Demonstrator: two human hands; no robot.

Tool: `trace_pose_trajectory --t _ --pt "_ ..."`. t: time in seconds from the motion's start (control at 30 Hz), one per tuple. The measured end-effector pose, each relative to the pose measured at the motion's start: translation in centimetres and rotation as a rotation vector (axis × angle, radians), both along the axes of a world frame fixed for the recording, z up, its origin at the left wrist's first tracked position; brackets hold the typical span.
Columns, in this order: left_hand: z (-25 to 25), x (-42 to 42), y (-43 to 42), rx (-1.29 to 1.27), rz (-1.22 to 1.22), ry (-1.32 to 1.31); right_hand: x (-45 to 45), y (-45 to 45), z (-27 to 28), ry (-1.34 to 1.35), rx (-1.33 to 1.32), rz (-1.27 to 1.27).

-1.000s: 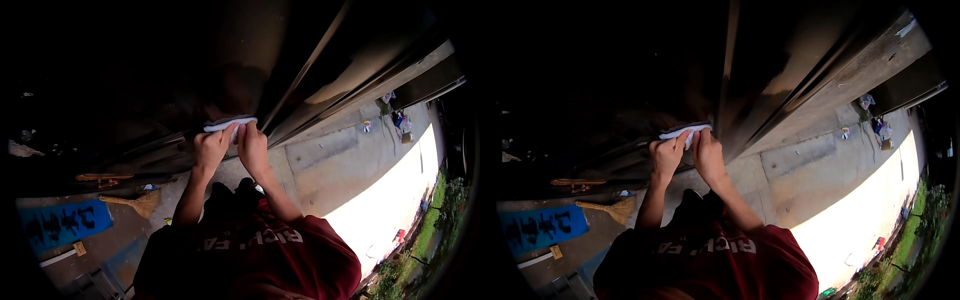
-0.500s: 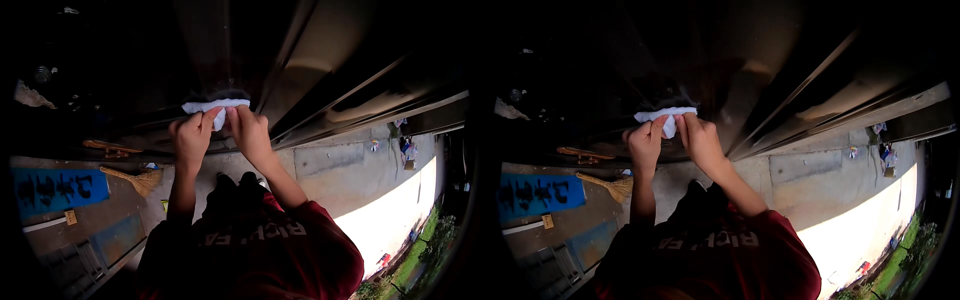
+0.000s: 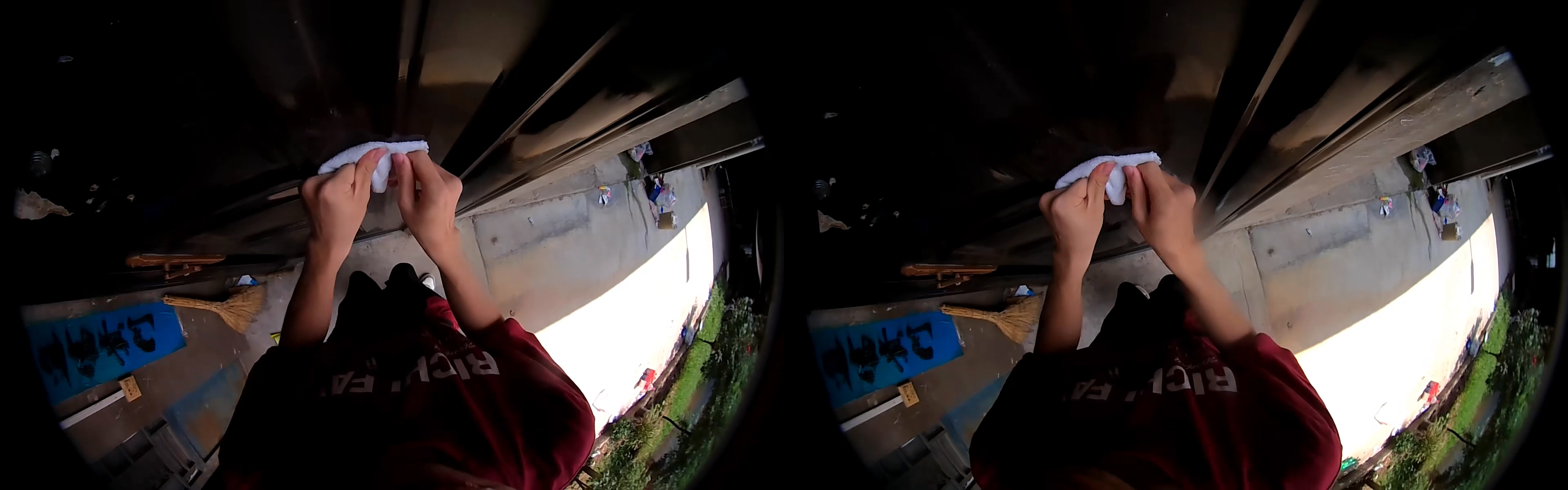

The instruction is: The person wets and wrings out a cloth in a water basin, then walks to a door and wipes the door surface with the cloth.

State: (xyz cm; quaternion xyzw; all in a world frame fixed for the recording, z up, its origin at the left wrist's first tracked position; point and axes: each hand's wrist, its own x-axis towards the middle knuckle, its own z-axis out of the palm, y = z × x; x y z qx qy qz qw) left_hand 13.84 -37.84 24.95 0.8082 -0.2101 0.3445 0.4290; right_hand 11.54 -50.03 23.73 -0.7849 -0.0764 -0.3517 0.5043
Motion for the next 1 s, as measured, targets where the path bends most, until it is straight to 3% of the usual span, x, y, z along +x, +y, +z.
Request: trace_pose_trajectory --t 0.07,0.2,0.27,0.33,0.37,0.43,0.5,0.6,0.7,0.73,0.87,0.93,1.0 --pt "2.6 -0.4 -1.0 0.067 -0.037 0.123 0.0 -1.4 2.2 0.019 -0.065 -0.069" --pt "0.5 -0.8 -1.4 0.137 -0.091 0.222 -0.7 -1.6 -1.1 0.095 0.006 -0.071" --pt "-3.8 -1.0 -1.8 0.206 -0.140 0.433 -1.1 -2.0 -6.3 0.161 0.025 -0.075" --pt "-9.6 -0.8 -2.7 0.164 -0.180 0.614 -1.5 -2.5 -13.8 0.474 -0.081 -0.127" --pt "-13.2 -0.8 -2.7 0.166 -0.179 0.616 -1.7 -2.6 -17.4 0.476 -0.078 -0.126" --pt "-20.0 -0.5 -2.7 0.396 -0.117 0.879 -1.2 -2.6 -23.7 0.518 -0.149 -0.086" --pt "-24.7 -0.6 -2.1 0.362 -0.110 0.892 -1.0 -2.2 -27.8 0.463 -0.165 -0.052" --pt "-23.4 -0.8 -2.0 0.296 -0.082 0.889 -0.6 -2.1 -29.3 0.439 -0.174 -0.023" --pt "-21.8 -0.6 -0.3 0.378 -0.067 0.754 -0.4 -2.4 -24.1 0.479 -0.205 -0.011" --pt "-18.8 -0.8 0.0 0.387 -0.060 0.718 -0.4 -2.6 -22.0 0.454 -0.186 0.058" --pt "-11.2 -1.3 1.5 0.123 0.068 0.352 -0.4 -0.9 -10.9 0.324 -0.002 0.236" --pt "-7.4 -1.8 1.9 0.137 0.107 0.398 0.0 -0.1 -7.5 0.373 -0.159 0.276" --pt "-8.3 -1.6 2.7 0.182 0.124 0.491 0.3 0.5 -8.2 0.401 -0.119 0.298"
